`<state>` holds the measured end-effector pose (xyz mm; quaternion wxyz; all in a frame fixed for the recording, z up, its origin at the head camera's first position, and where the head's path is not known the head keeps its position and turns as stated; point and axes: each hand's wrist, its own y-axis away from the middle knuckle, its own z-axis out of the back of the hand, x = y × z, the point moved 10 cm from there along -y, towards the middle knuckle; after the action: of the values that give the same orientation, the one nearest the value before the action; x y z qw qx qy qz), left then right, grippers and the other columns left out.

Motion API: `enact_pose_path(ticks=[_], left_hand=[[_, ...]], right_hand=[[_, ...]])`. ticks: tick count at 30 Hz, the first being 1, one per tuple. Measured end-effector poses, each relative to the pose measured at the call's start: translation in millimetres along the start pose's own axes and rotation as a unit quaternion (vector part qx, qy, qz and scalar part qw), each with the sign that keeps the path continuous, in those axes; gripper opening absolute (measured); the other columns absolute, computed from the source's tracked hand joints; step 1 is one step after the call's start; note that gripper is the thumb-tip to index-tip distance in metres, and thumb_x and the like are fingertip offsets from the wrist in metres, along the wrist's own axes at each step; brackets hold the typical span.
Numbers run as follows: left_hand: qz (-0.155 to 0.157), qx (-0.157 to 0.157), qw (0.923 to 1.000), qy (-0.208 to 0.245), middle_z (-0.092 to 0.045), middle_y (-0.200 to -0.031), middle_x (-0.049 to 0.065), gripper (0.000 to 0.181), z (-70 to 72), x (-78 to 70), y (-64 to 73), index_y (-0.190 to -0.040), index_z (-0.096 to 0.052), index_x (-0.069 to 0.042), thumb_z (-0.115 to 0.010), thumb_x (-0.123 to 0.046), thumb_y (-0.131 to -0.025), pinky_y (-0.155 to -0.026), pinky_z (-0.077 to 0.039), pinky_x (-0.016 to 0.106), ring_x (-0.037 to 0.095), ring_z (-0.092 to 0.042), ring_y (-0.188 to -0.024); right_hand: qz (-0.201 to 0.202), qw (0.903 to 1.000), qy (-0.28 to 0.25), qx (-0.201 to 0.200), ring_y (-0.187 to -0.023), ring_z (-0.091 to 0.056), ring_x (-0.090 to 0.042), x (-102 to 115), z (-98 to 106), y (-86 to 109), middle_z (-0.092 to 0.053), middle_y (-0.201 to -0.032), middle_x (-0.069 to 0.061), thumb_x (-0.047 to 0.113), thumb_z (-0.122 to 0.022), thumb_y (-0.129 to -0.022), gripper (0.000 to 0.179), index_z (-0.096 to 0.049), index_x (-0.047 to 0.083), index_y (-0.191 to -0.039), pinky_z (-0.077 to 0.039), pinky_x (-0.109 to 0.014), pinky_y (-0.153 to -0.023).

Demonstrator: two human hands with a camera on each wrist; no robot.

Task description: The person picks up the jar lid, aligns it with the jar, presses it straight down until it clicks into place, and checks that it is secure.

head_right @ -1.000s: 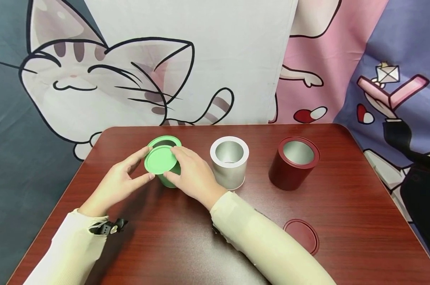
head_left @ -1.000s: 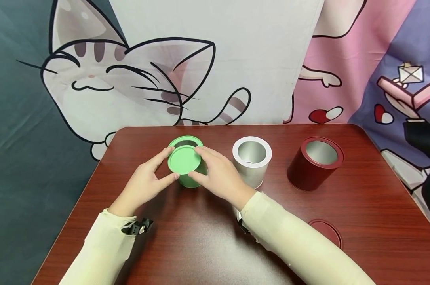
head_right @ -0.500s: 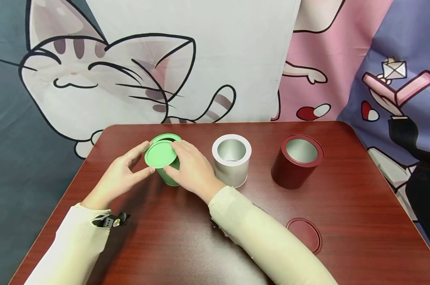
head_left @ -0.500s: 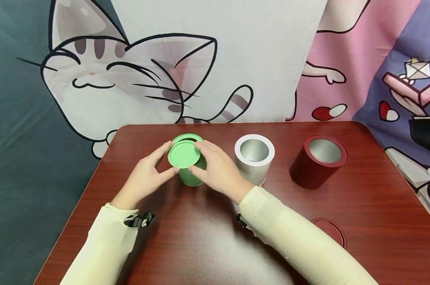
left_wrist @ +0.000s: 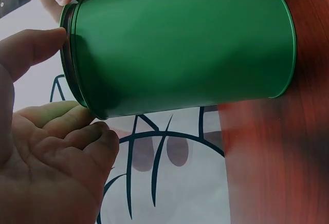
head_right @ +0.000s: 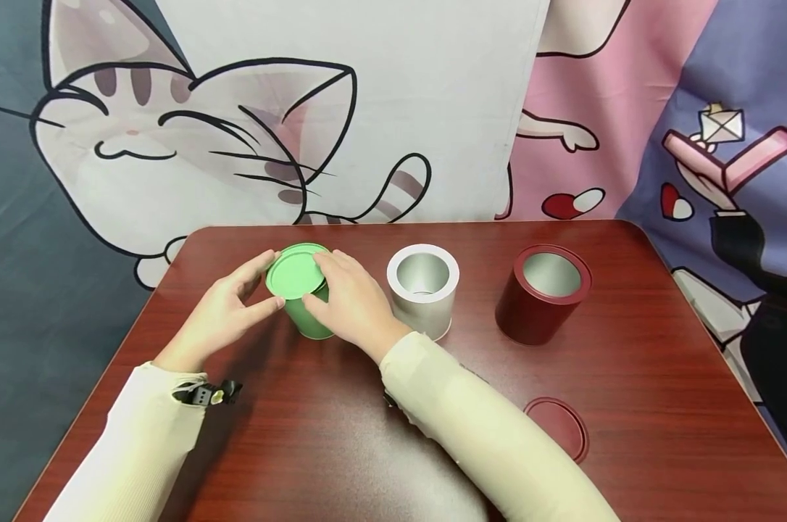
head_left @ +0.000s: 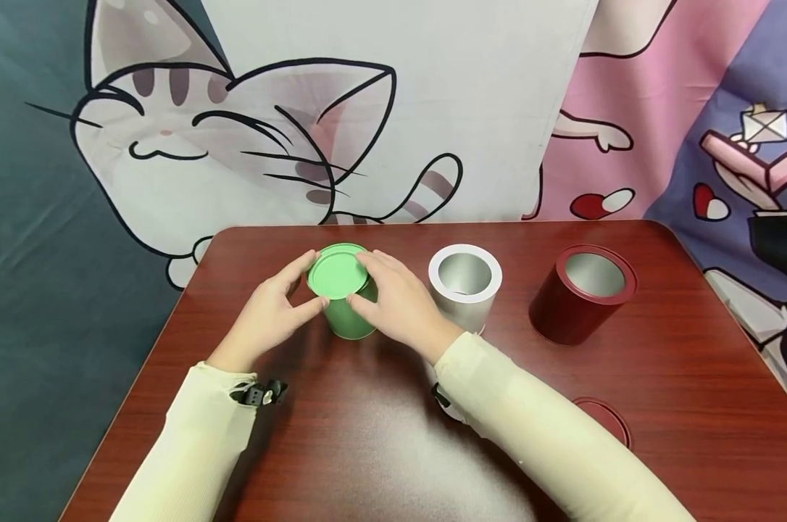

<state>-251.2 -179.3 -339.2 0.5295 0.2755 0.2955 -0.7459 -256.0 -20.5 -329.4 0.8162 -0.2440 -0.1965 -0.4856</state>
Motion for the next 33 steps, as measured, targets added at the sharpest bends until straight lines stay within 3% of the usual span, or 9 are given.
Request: enact_pose_path(ticks=[7,18,33], left_hand=[[-0.008,-0.006,0.9999,0.011,-0.047,-0.153,0.008,0.073,0.9,-0.2,-5.7,-0.153,-0.039,-0.002,-0.074,-0.011,-0.09,-0.117,-0.033,0.046,0.026,-0.04,-0.143],[-0.004,0.009,0.9998,0.015,-0.042,-0.157,0.009,0.073,-1.4,4.0,-11.5,-0.154,-0.037,-0.005,-0.073,-0.012,-0.091,-0.118,-0.031,0.047,0.025,-0.037,-0.145],[-0.003,0.01,0.9984,0.056,-0.038,-0.158,0.012,0.072,-3.9,7.0,-9.8,-0.155,-0.034,-0.002,-0.07,-0.01,-0.093,-0.119,-0.028,0.044,0.026,-0.035,-0.146]], right_hand=[[0.001,1.0,0.001,0.008,-0.145,-0.037,-0.017,0,-1,-4.1,-0.046,-0.154,-0.002,0.036,-0.067,-0.094,0.064,-0.049,0.01,-0.149,-0.032,-0.036,-0.118],[-0.005,0.9999,0.002,0.013,-0.145,-0.037,-0.018,-3,-2,-7.3,-0.046,-0.155,-0.003,0.035,-0.066,-0.094,0.063,-0.049,0.01,-0.149,-0.032,-0.037,-0.118],[-0.003,0.9999,-0.01,0.009,-0.144,-0.039,-0.018,-4,-5,-7.0,-0.043,-0.156,-0.004,0.036,-0.065,-0.095,0.063,-0.047,0.01,-0.149,-0.034,-0.038,-0.117]])
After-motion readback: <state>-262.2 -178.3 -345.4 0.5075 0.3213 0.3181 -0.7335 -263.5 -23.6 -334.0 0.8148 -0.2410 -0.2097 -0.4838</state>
